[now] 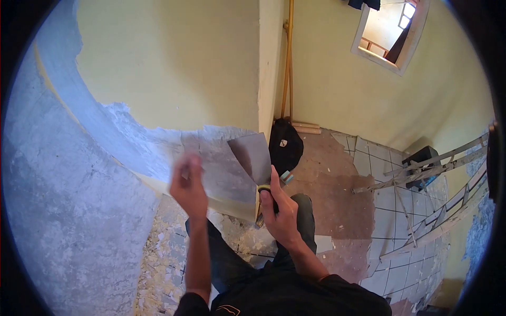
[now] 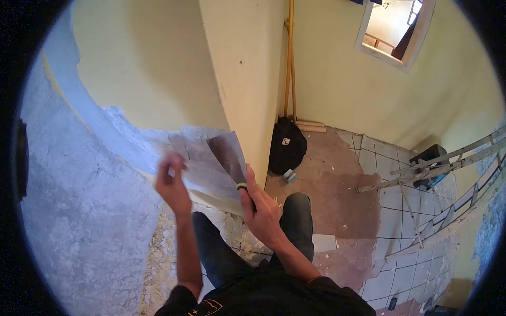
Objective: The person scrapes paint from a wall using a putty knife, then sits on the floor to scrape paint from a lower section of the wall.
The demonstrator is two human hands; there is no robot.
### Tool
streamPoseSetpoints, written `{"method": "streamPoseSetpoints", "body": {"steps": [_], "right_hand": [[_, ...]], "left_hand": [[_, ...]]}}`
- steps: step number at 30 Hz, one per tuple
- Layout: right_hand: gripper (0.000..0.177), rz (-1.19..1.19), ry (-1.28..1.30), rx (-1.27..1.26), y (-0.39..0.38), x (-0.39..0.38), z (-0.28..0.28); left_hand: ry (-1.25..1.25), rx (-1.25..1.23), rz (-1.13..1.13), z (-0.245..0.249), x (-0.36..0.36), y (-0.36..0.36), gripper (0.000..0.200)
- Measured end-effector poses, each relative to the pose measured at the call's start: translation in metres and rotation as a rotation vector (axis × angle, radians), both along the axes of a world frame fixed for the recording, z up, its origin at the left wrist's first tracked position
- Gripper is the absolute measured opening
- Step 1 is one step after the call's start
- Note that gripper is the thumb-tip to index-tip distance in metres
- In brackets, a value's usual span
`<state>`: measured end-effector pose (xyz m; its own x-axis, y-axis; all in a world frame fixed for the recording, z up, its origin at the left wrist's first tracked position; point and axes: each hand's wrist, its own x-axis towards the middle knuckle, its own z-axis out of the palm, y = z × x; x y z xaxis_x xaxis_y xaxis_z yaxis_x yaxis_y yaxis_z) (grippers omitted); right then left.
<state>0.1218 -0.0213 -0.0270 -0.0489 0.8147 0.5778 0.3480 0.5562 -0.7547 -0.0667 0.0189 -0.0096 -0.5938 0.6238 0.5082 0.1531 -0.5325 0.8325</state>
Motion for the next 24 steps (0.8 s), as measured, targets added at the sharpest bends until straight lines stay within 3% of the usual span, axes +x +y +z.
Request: {"method": "streamPoseSetpoints", "body": {"steps": [2, 5, 6, 8, 9, 11, 14, 16, 19, 24], "right_hand": [[0.054, 0.004, 0.020, -0.001, 0.000, -0.001, -0.001], [0.054, 0.005, 0.071, -0.122, -0.005, -0.004, -0.004], [0.054, 0.004, 0.055, -0.121, -0.002, -0.006, -0.002], [0.054, 0.002, 0.031, -0.119, -0.001, -0.006, -0.004], [0.053, -0.010, 0.046, -0.083, -0.001, -0.004, -0.007], [0.053, -0.027, 0.068, -0.057, -0.002, -0.004, -0.008], [0.052, -0.016, 0.043, -0.026, 0.005, -0.001, -0.005], [0.051, -0.041, -0.007, 0.135, 0.012, -0.004, -0.014], [0.053, -0.023, 0.078, -0.077, -0.002, -0.005, -0.016], [0.053, -0.042, 0.046, 0.001, 0.007, -0.009, -0.017]], "left_hand": [[0.259, 0.316, 0.082, 0.057, -0.017, 0.018, 0.012], [0.659, 0.501, 0.273, 0.160, -0.008, 0.042, 0.022], [0.860, 0.608, 0.379, 0.182, 0.001, 0.055, 0.025], [0.941, 0.782, 0.445, 0.195, 0.019, 0.087, 0.028], [0.938, 0.786, 0.452, 0.195, 0.027, 0.088, 0.028], [1.252, 0.493, 0.593, 0.192, 0.039, 0.084, 0.052], [1.253, 0.537, 0.634, 0.191, 0.039, 0.086, 0.042], [1.249, 0.493, 0.620, 0.192, 0.041, 0.082, 0.042], [1.260, 0.457, 0.608, 0.190, 0.041, 0.080, 0.042], [1.230, 0.479, 0.592, 0.195, 0.041, 0.081, 0.042]]}}
